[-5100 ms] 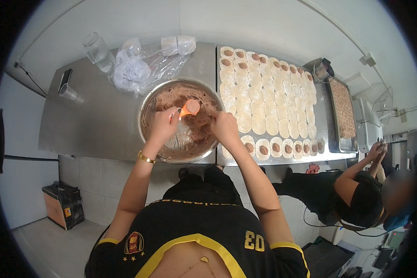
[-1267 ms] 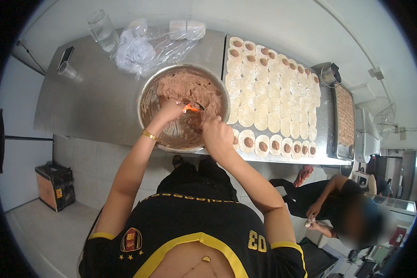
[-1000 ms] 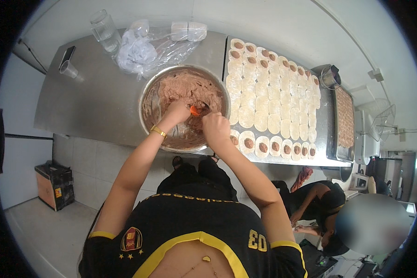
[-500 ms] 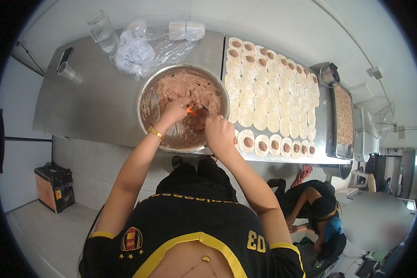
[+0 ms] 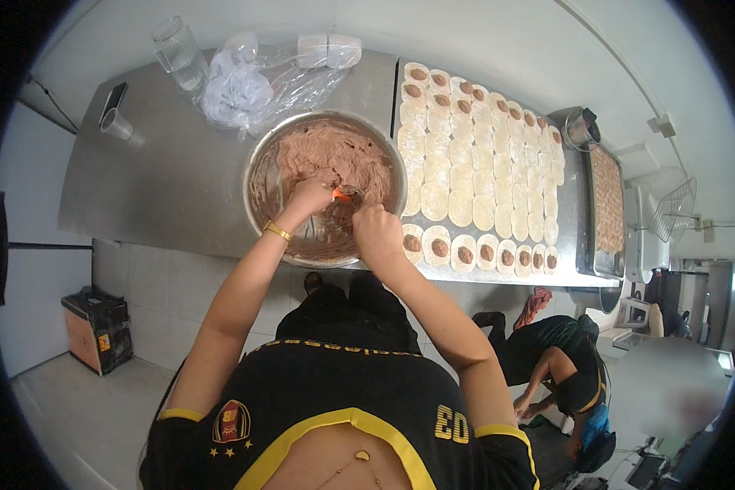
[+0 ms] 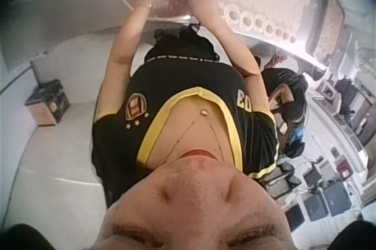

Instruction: The person scoops a brown paste from a large metal bowl using an orange scoop and places it onto flat dough pieces arranged on a stainless steel table. A second person works nearby, also handling dough.

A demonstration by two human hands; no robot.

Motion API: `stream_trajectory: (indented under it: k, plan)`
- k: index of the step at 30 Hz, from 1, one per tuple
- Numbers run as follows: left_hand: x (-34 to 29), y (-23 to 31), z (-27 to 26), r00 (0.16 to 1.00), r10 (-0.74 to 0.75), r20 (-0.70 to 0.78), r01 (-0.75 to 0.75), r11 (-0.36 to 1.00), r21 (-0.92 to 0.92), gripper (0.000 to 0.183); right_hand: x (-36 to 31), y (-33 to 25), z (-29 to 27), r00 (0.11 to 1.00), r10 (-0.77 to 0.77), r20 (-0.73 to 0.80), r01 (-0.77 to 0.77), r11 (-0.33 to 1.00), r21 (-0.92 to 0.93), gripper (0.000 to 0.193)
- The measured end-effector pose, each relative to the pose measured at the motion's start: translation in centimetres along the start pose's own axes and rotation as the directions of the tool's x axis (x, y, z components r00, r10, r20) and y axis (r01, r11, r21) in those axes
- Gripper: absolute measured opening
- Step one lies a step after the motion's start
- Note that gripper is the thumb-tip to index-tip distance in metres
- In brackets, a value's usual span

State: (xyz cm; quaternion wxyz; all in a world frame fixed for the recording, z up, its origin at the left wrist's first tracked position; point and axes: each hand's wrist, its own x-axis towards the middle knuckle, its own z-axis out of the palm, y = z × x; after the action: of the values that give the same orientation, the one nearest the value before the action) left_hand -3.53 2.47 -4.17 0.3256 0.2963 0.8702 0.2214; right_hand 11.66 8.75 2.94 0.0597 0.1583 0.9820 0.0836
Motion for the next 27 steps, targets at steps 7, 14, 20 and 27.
stream_trajectory:
  k: [7,14,20,27]
  plan:
    - [0.3,-1.8,-1.4,0.995,-0.098,0.034,0.099,0.808,-0.580,0.027,-1.5,-0.3,0.2,0.993,0.080,-0.092,-0.084,0.996,-0.038,0.031]
    - [-2.5,0.5,-3.7,0.998,-0.048,0.028,0.053,0.680,-0.731,0.025,-1.5,-0.1,-0.6,0.968,0.150,-0.200,-0.144,0.989,0.045,0.054]
    - [-4.5,1.0,-4.9,0.998,-0.035,0.054,0.064,0.604,-0.794,0.024,-1.4,1.8,-1.3,0.968,0.096,-0.231,-0.068,0.989,0.128,0.056]
    - [-4.7,0.5,-4.8,0.992,0.020,-0.127,-0.097,0.759,-0.644,0.028,-1.7,1.6,-0.8,0.970,0.085,-0.228,-0.054,0.989,0.140,0.060]
